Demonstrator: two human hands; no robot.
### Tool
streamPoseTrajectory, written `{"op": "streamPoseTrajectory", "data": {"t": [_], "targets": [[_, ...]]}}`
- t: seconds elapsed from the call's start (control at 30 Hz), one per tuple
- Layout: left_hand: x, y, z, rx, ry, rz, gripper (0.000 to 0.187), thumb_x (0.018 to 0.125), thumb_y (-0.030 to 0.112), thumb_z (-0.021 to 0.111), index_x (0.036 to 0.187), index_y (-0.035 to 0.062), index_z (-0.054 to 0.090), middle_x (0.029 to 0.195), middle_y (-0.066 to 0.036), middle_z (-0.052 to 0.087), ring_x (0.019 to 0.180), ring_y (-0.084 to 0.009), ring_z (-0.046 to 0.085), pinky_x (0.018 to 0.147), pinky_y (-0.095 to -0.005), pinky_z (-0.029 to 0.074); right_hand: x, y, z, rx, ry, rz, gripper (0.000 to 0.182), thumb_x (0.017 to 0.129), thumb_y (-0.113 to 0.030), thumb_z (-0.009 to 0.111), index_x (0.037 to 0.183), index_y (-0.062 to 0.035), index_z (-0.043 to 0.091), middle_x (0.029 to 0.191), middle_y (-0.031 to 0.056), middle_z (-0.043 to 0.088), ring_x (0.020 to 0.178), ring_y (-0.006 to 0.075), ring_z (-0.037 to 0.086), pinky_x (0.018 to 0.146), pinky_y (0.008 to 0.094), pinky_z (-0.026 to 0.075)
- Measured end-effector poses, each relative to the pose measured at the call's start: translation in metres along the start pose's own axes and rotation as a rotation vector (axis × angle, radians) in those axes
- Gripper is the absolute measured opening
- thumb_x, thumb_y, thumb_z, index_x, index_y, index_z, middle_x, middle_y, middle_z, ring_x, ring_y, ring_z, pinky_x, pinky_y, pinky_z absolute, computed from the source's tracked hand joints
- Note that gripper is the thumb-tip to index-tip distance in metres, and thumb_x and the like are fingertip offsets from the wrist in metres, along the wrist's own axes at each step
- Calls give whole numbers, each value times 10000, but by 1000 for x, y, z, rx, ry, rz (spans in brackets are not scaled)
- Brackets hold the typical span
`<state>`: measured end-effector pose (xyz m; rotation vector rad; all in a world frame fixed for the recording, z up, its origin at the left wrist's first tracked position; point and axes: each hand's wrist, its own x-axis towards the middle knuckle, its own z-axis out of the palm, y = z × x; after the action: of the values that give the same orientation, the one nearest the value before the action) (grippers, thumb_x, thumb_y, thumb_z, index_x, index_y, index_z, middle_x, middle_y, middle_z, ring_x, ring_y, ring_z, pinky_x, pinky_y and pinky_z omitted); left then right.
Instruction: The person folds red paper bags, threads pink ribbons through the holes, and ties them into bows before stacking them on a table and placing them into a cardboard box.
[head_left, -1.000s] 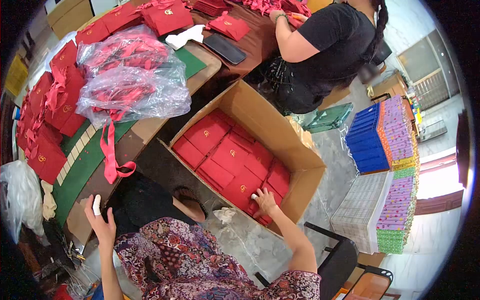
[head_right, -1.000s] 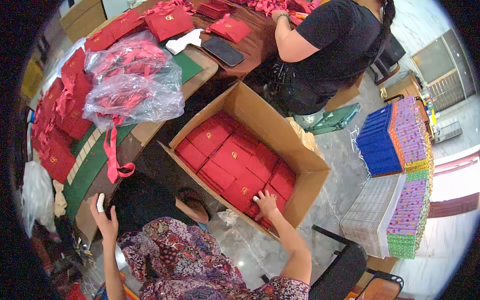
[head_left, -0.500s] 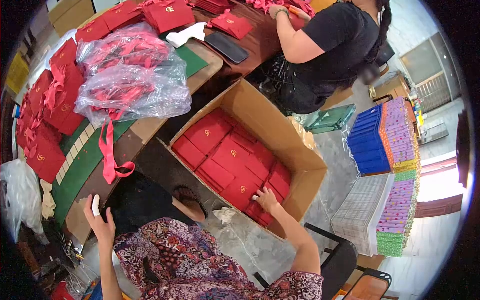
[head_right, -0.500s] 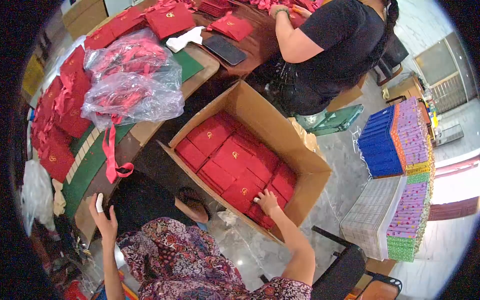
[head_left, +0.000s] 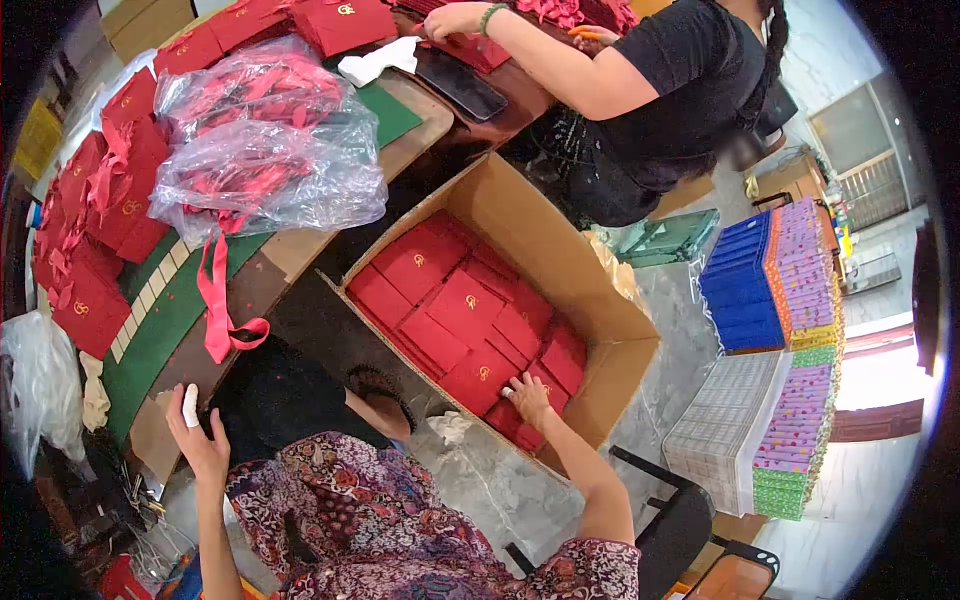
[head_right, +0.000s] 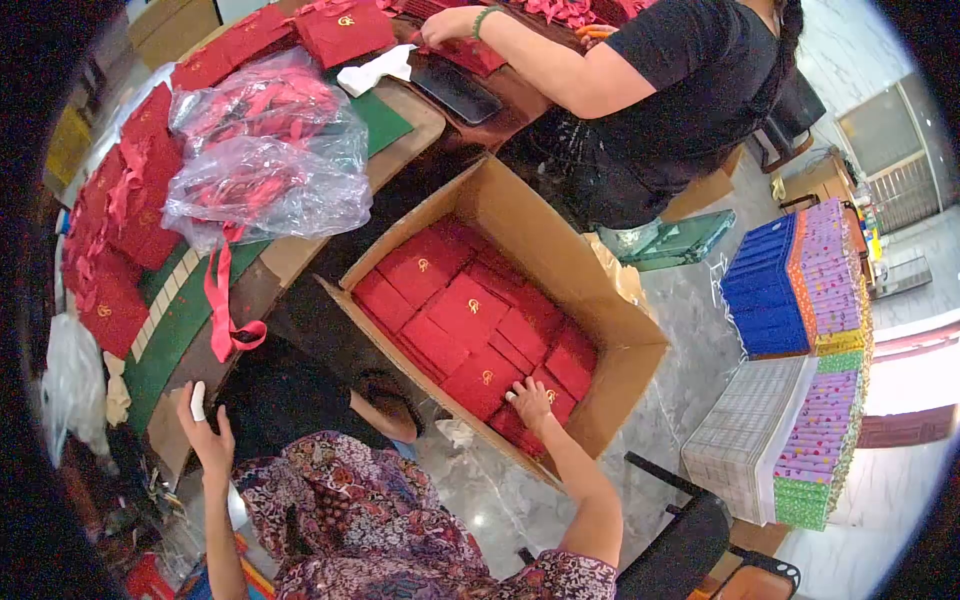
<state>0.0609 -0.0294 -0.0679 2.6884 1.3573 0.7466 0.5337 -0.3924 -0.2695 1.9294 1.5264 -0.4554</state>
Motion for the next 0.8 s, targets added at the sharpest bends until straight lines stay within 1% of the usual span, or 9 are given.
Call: {"op": "streamPoseTrajectory", "data": {"t": [0.07,0.2,0.3,0.37,0.4,0.47,0.6,0.67,0.8], "targets": [[0,-1,0,-3,4,8,548,846,7,668,1365,20,493,1382,-222,474,1255,-414,467,1072,-476,364,-1,1,-7,-10,-47,-25,407,907,-210,563,1298,-318,583,1267,12,523,1212,292,474,921,412,417],[0,1,0,1,7,1,545,844,4,667,1361,14,495,1379,-220,477,1256,-412,468,1074,-472,364,-2,0,3,55,2,-29,376,912,-212,553,1273,-307,595,1260,9,524,1229,290,454,942,422,400],[-2,-1,0,9,-12,-5,546,864,11,655,1381,18,480,1390,-217,470,1272,-411,456,1083,-467,353,-3,2,-3,-4,46,-52,418,872,-237,616,1285,-296,590,1251,7,527,1238,286,441,964,434,390],[-2,-3,-1,14,-26,-10,542,884,19,641,1398,20,468,1401,-215,462,1287,-410,444,1092,-461,343,-12,6,-15,-81,6,-86,482,796,-269,705,1265,-273,591,1247,1,526,1244,285,431,984,443,381],[-2,-2,-1,21,-22,-5,544,882,20,643,1397,20,468,1400,-214,463,1286,-410,444,1093,-462,341,-14,8,-12,-82,5,-85,482,796,-269,705,1265,-273,591,1247,1,526,1244,285,431,984,443,381],[-1,1,1,22,-20,1,547,880,20,645,1397,20,467,1399,-214,464,1285,-411,443,1094,-463,339,-20,12,-6,-108,138,-91,541,715,-292,777,1224,-255,599,1228,-11,537,1248,287,426,995,443,375],[-1,3,1,21,-3,-6,575,845,5,667,1387,28,476,1392,-214,469,1274,-410,456,1084,-480,351,-12,9,-5,-124,93,-99,524,710,-283,785,1198,-246,597,1199,-31,550,1243,284,422,1000,442,371],[0,2,0,14,-1,-9,574,846,8,666,1388,28,476,1393,-214,468,1274,-411,455,1085,-482,350,-12,8,-19,-108,11,-98,549,684,-317,815,1192,-262,614,1174,-53,560,1235,274,412,988,436,371],[1,2,-2,7,-13,3,547,873,28,645,1391,15,469,1388,-221,470,1280,-417,446,1089,-473,341,-10,14,-20,-197,-17,-117,599,628,-396,859,1175,-297,635,1176,-72,558,1229,264,398,966,428,370]]}}
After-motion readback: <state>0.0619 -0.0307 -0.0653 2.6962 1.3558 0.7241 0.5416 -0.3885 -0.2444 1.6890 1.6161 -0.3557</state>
